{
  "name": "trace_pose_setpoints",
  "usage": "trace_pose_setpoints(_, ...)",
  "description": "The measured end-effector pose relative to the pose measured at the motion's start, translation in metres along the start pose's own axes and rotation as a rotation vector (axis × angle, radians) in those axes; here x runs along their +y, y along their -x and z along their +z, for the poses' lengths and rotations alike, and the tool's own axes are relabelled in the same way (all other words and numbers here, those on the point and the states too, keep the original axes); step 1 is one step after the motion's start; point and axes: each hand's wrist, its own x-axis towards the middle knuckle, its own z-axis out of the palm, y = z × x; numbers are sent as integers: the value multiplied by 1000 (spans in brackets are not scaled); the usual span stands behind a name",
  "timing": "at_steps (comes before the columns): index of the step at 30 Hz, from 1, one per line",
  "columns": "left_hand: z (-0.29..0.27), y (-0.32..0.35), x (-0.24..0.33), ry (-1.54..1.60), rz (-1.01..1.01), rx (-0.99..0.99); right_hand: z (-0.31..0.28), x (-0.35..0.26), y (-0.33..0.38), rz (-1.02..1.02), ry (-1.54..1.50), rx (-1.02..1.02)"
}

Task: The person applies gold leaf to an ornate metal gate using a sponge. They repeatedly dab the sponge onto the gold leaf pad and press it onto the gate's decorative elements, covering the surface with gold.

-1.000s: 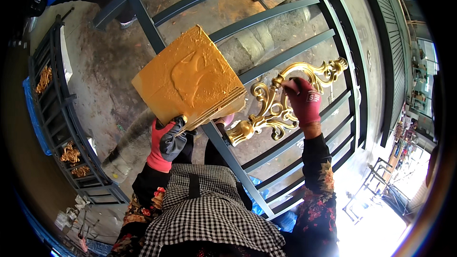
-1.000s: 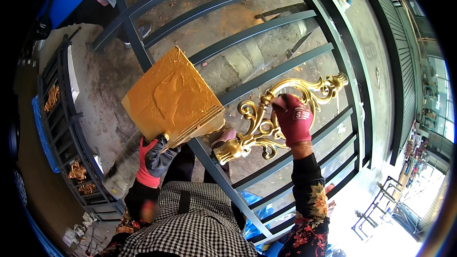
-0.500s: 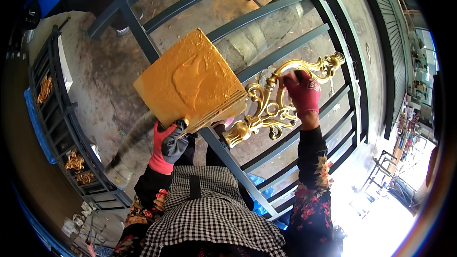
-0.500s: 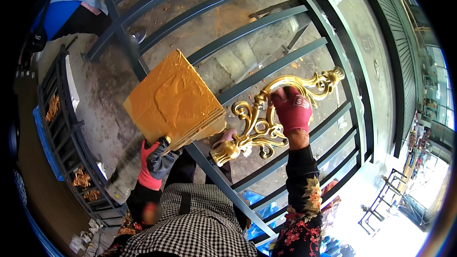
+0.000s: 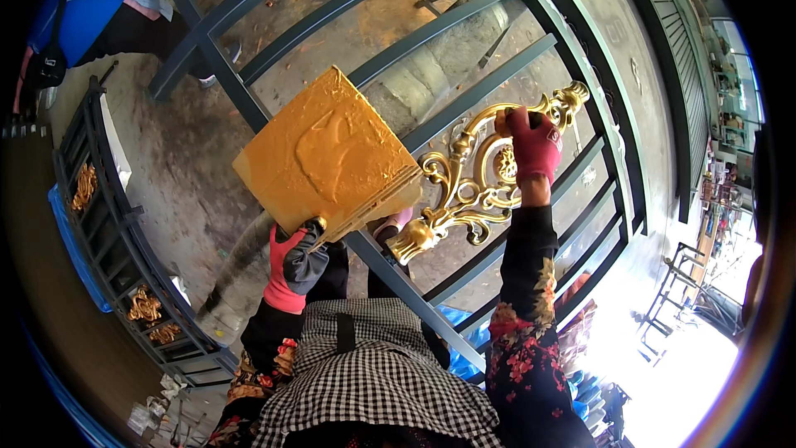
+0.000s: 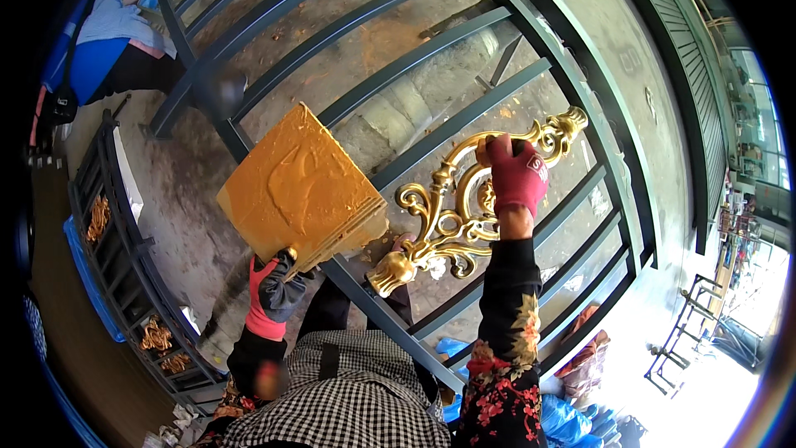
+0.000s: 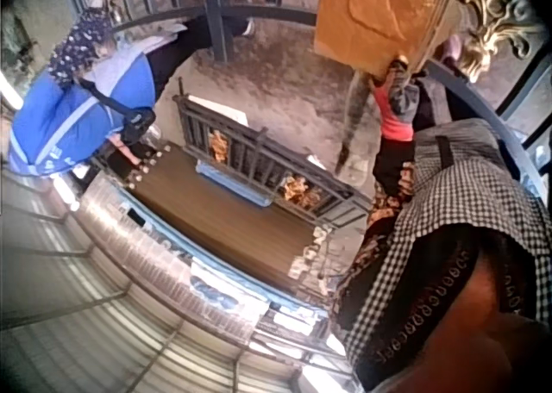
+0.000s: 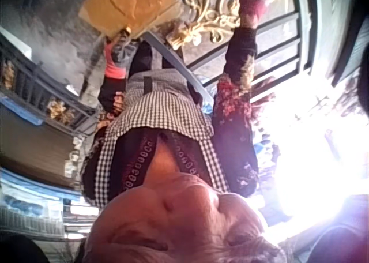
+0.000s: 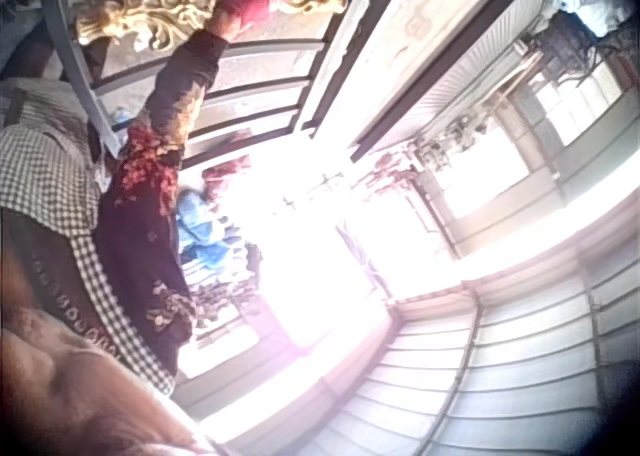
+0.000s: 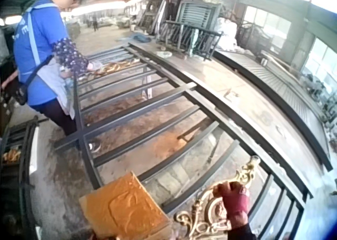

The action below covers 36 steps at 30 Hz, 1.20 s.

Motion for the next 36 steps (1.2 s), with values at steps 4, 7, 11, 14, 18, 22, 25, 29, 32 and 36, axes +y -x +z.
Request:
trace_pose_setpoints(4, 16, -6, 11, -221, 68, -10, 30, 9, 18, -73, 226, -105)
trace_pose_setpoints(7, 14, -5, 14, -739, 219, -72, 11, -2, 28, -77, 104, -145)
trace_pose_setpoints(11, 23, -8, 12, -646, 156, 3, 3, -4, -2, -35, 134, 74)
trace_pose_setpoints(14, 29, -8, 16, -685, 181, 48, 18, -8, 25, -182, 275, -139)
trace_pose_setpoints(18, 28, -8, 14, -748, 211, 57, 6, -9, 34, -212, 225, -168)
trace_pose_setpoints(22, 35, -9, 17, -553, 172, -5, 18, 3, 34, -303, 196, -151)
trace_pose_setpoints(25, 9, -11, 8, -1075, 383, -173, 10, 9, 58, -317, 221, -343)
trace_pose_setpoints(29, 10, -10, 4, -1025, 376, -158, 9, -2, 55, -392, 59, -97)
trace_pose_setpoints(32, 32, -10, 18, -508, 133, -81, 19, 9, 60, -440, 174, -154)
trace_pose_setpoints(36, 11, -8, 9, -947, 302, -121, 9, 4, 79, -402, 233, -177)
